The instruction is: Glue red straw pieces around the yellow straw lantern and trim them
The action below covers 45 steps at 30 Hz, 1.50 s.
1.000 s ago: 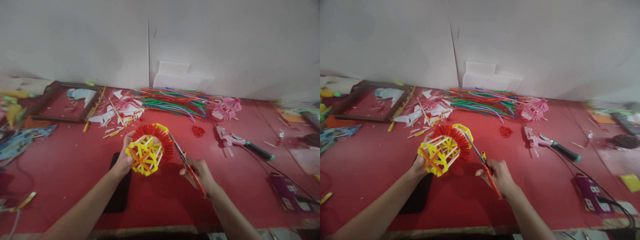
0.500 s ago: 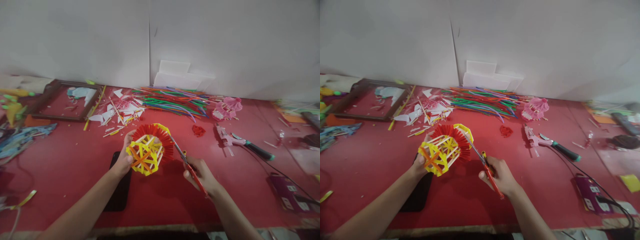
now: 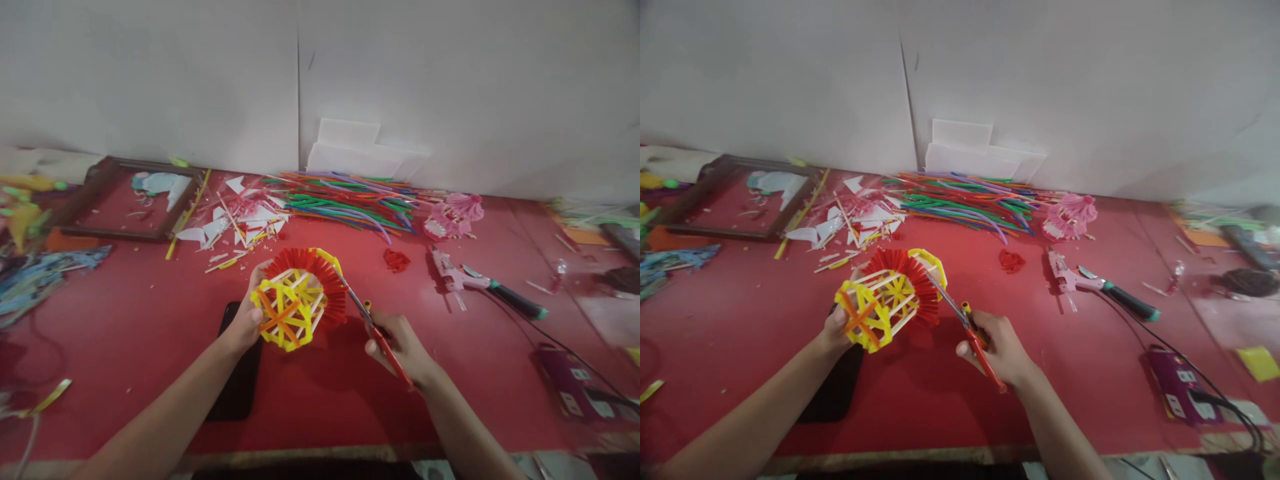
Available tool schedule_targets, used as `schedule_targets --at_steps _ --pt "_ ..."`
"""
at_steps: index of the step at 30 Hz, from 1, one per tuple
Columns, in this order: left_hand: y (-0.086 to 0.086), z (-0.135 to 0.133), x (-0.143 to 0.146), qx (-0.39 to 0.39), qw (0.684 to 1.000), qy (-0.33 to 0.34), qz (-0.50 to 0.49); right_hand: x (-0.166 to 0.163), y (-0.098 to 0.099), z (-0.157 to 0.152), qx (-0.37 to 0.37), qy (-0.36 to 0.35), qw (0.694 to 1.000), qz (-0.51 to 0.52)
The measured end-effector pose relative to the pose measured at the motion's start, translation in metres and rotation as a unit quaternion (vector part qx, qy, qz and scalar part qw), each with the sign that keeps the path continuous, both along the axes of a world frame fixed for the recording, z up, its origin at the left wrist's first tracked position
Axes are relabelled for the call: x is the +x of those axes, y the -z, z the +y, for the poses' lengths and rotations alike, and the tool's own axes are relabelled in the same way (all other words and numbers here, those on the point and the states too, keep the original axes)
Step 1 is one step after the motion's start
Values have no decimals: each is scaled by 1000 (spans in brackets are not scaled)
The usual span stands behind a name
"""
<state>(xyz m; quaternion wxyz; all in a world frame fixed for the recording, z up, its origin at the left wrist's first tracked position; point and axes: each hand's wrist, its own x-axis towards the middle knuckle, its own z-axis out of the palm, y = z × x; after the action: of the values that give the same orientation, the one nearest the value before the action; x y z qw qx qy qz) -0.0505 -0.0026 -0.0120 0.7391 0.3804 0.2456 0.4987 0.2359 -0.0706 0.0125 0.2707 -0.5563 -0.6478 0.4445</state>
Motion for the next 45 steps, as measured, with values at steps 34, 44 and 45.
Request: schedule_targets --at_steps 34,44,45 --pt "0 -1 2 -10 998 -39 43 0 16 -4 23 61 998 -16" --pt "-17 -1 13 3 996 -66 58 2 13 -3 10 30 999 -24" --pt "-17 -1 13 7 996 -66 57 3 11 -3 11 26 999 -23"
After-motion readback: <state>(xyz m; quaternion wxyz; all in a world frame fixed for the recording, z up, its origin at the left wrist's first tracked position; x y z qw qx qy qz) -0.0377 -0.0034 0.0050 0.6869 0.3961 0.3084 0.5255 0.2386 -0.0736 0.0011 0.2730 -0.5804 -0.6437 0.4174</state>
